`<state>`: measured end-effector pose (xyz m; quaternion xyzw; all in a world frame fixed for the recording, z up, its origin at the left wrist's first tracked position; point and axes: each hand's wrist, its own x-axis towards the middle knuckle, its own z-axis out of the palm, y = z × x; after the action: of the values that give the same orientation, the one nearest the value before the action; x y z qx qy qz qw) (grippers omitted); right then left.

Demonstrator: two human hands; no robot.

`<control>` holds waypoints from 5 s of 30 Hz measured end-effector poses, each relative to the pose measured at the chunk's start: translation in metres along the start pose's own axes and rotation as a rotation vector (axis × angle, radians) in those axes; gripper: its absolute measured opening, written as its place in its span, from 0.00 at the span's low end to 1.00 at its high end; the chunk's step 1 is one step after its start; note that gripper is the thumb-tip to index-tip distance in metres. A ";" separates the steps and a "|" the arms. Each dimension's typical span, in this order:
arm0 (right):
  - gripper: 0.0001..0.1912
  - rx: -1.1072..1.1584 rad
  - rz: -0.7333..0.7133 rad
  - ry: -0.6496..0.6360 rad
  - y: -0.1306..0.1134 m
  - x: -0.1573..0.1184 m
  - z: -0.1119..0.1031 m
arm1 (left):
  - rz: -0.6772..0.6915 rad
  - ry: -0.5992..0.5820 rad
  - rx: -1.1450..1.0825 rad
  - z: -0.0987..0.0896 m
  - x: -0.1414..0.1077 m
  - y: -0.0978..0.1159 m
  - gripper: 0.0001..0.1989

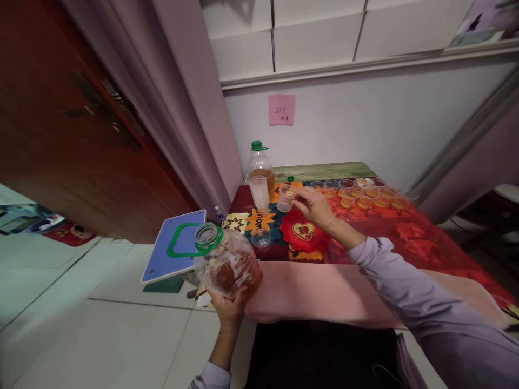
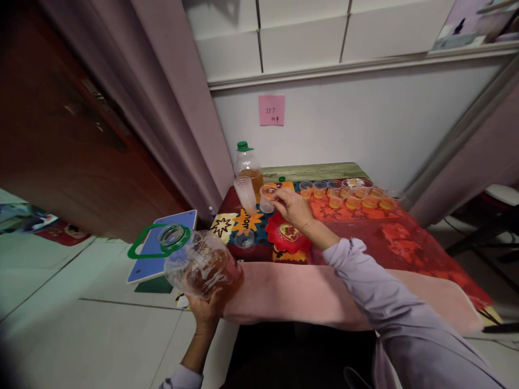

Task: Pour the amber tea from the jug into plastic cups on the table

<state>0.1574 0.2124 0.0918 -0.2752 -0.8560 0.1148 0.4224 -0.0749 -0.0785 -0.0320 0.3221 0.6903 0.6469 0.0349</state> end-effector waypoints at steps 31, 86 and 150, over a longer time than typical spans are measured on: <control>0.21 -0.063 0.037 -0.350 -0.071 -0.076 0.055 | 0.000 -0.008 -0.155 0.007 0.000 0.002 0.60; 0.57 1.444 0.487 -0.292 -0.101 -0.133 0.134 | 0.137 -0.412 0.445 -0.005 0.056 0.103 0.53; 0.37 1.961 0.796 -0.167 -0.094 -0.121 0.129 | 0.218 -0.925 1.372 0.089 0.103 0.206 0.38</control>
<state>0.0802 0.0708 -0.0270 -0.0658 -0.2635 0.9036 0.3313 -0.0328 0.0408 0.1800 0.5701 0.8121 -0.1149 0.0479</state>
